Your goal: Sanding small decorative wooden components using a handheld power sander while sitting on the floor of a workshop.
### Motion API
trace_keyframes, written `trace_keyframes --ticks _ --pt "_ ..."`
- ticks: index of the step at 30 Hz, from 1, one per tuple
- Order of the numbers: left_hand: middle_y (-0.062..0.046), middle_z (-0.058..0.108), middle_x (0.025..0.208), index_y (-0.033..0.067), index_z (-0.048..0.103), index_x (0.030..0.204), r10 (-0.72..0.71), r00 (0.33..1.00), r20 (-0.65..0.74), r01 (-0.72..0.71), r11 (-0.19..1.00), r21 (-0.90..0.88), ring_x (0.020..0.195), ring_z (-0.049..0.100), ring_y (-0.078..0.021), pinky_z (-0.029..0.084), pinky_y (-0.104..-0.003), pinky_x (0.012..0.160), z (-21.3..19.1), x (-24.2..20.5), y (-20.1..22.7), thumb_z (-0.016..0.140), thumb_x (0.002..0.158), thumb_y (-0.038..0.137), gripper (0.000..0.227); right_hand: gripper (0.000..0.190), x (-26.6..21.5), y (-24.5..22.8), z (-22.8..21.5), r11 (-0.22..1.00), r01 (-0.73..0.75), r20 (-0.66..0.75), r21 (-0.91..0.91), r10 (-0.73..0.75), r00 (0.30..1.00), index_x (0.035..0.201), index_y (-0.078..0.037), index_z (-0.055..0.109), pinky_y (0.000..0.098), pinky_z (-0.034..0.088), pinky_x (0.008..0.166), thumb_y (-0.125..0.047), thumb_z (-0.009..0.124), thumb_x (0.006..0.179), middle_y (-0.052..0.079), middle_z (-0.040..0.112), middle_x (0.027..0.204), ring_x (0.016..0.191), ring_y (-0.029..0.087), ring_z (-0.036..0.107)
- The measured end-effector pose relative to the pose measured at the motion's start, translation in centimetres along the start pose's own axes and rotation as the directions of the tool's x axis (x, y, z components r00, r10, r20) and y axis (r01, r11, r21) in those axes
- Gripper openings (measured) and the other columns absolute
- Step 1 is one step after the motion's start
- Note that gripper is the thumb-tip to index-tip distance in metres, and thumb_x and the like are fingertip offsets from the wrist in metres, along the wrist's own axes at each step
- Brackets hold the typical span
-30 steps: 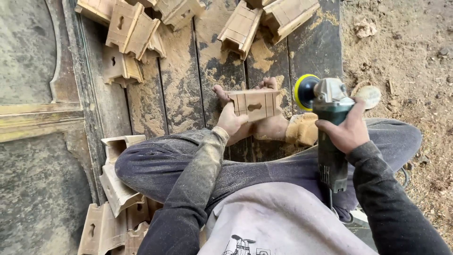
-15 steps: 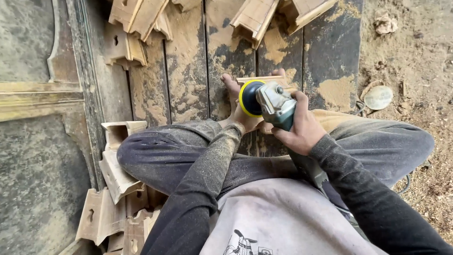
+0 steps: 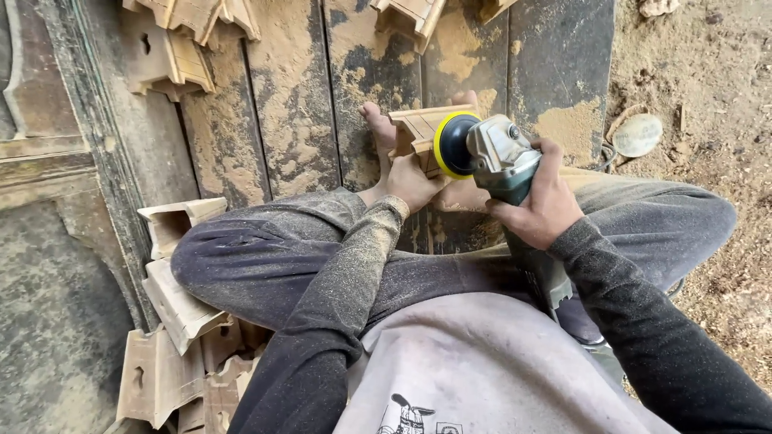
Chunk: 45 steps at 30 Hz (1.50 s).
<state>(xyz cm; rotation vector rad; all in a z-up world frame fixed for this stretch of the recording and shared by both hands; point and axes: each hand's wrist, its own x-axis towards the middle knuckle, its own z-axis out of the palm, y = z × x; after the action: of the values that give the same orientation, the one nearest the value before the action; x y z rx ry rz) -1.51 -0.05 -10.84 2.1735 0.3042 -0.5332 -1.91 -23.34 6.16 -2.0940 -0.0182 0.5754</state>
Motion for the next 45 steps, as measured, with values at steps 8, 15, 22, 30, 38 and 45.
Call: trace_keyframes --ticks 8,15,22,30,38,45 --pt "-0.014 0.08 0.088 0.0113 0.08 0.098 0.012 0.999 0.038 -0.003 0.973 -0.23 0.094 0.079 -0.0332 0.062 -0.044 0.08 -3.6 -2.0 3.2 0.088 0.067 0.036 0.041 0.087 0.0 1.6 -0.6 0.992 -0.118 -0.076 -0.04 0.115 0.99 0.139 -0.014 0.019 0.0737 0.05 0.096 -0.017 0.086 0.084 0.036 0.062 0.117 0.099 0.06 0.067" --pt "-0.013 0.08 0.088 0.0137 0.08 0.097 -0.036 0.999 0.03 0.041 0.981 -0.19 0.094 0.079 -0.031 0.062 -0.044 0.084 -3.0 -1.3 1.1 0.091 0.064 0.039 0.043 0.09 0.5 3.6 -1.1 0.959 -0.272 -0.134 -0.075 0.26 0.956 0.141 -0.016 0.021 0.071 0.049 0.101 -0.025 0.088 0.082 0.035 0.063 0.118 0.106 0.06 0.066" --pt "-0.042 0.068 0.125 -0.0167 0.063 0.13 0.029 0.997 0.067 -0.015 0.979 -0.202 0.128 0.064 -0.0471 0.048 -0.055 0.118 -12.5 -6.7 14.3 0.085 0.077 0.017 0.067 0.086 1.3 7.8 -2.8 0.934 -0.352 -0.249 -0.057 0.328 0.911 0.146 -0.014 0.019 0.0662 0.053 0.095 -0.025 0.085 0.091 0.032 0.066 0.115 0.101 0.054 0.069" --pt "-0.015 0.074 0.105 0.0024 0.064 0.12 0.035 0.988 0.151 0.089 0.67 -0.737 0.106 0.073 -0.0264 0.057 -0.041 0.101 -6.8 -1.9 3.9 0.085 0.076 0.015 0.05 0.106 -2.5 5.0 -5.2 0.887 -0.455 -0.319 0.075 0.453 0.832 0.153 -0.012 0.02 0.0634 0.045 0.11 -0.036 0.093 0.08 0.039 0.059 0.128 0.123 0.056 0.059" --pt "-0.028 0.077 0.091 -0.0035 0.073 0.091 -0.011 0.998 0.055 0.006 0.997 0.08 0.102 0.076 -0.0447 0.06 -0.055 0.092 -6.9 -0.2 6.0 0.092 0.062 0.06 0.073 0.096 -1.3 -0.5 -2.4 0.95 -0.309 -0.223 0.035 0.309 0.925 0.147 -0.012 0.024 0.0655 0.043 0.112 -0.03 0.089 0.079 0.045 0.055 0.135 0.127 0.061 0.055" --pt "-0.013 0.08 0.101 0.0065 0.078 0.102 0.218 0.941 0.258 -0.323 0.805 0.498 0.107 0.076 -0.0323 0.063 -0.044 0.095 -3.4 1.7 3.7 0.091 0.064 0.054 0.061 0.089 1.1 -6.2 1.3 0.989 -0.096 0.019 0.109 0.095 0.995 0.147 -0.01 0.021 0.0728 0.05 0.1 -0.009 0.082 0.083 0.045 0.058 0.124 0.111 0.063 0.064"
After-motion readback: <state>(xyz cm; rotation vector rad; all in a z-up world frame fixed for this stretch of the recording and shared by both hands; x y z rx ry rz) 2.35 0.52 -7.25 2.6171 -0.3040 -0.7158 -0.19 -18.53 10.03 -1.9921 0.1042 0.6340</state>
